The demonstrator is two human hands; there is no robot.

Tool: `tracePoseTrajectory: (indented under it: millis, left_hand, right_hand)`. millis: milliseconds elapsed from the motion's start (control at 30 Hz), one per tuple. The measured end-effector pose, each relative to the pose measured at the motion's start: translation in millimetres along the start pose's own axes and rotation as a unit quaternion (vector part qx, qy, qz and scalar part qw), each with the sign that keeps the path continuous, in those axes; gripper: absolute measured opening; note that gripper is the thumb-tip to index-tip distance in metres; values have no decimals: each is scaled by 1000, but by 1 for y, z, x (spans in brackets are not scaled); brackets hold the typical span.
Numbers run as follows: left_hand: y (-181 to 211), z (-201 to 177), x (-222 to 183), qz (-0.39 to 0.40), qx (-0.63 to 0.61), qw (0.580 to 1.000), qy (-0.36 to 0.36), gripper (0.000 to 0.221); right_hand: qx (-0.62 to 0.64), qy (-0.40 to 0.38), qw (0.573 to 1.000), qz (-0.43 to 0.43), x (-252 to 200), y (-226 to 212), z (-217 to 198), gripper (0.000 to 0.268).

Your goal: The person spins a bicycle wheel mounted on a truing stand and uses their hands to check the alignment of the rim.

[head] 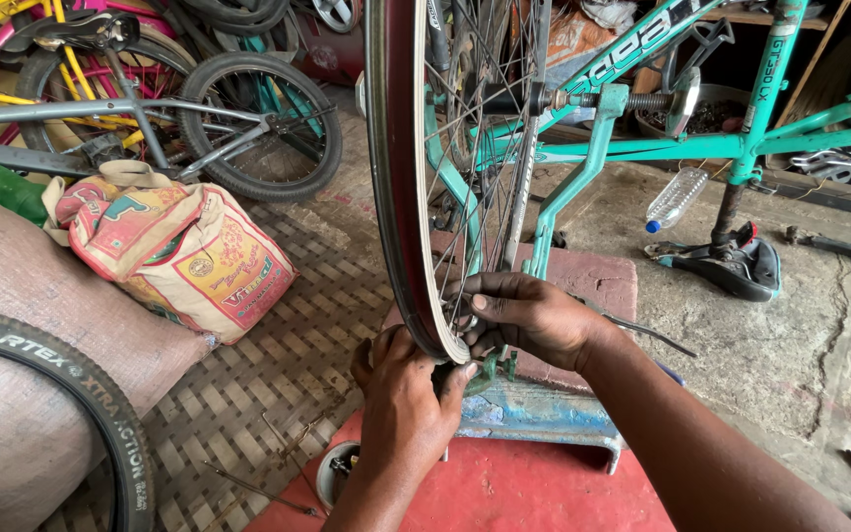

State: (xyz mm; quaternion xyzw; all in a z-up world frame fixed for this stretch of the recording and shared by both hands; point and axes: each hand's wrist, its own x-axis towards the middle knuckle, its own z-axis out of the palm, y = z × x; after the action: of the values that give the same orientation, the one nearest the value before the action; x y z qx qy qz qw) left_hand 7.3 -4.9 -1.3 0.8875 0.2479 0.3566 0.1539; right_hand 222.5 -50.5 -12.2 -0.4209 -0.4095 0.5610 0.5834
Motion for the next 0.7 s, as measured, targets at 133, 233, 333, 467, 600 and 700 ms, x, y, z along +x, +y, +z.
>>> tracePoseTrajectory:
  millis: [133, 233, 333, 467, 600, 700]
  left_hand:
    - [0, 0, 0, 1, 5, 1000, 3, 20]
    - [0, 1, 0, 0, 10, 1000, 2, 20]
    - [0, 1, 0, 5, 19, 1000, 11, 20]
    - [0, 2, -1, 9, 23, 1000, 17, 21]
    - [0, 3, -1, -3, 30, 1000, 7, 20]
    - [2, 0, -2, 2, 24, 1000, 10, 18]
  right_hand:
    - [2, 8, 1000, 2, -4, -1, 5, 48]
    - [-45, 34, 998, -5, -3, -1, 9, 47]
    - [-82, 57, 995, -15, 0, -3, 12, 45]
    - [-105, 87, 991, -14, 3, -4, 16, 43]
    - [-138, 84, 987, -24, 0, -6, 18, 40]
    - [-13, 159, 987, -27, -3, -11, 20, 37]
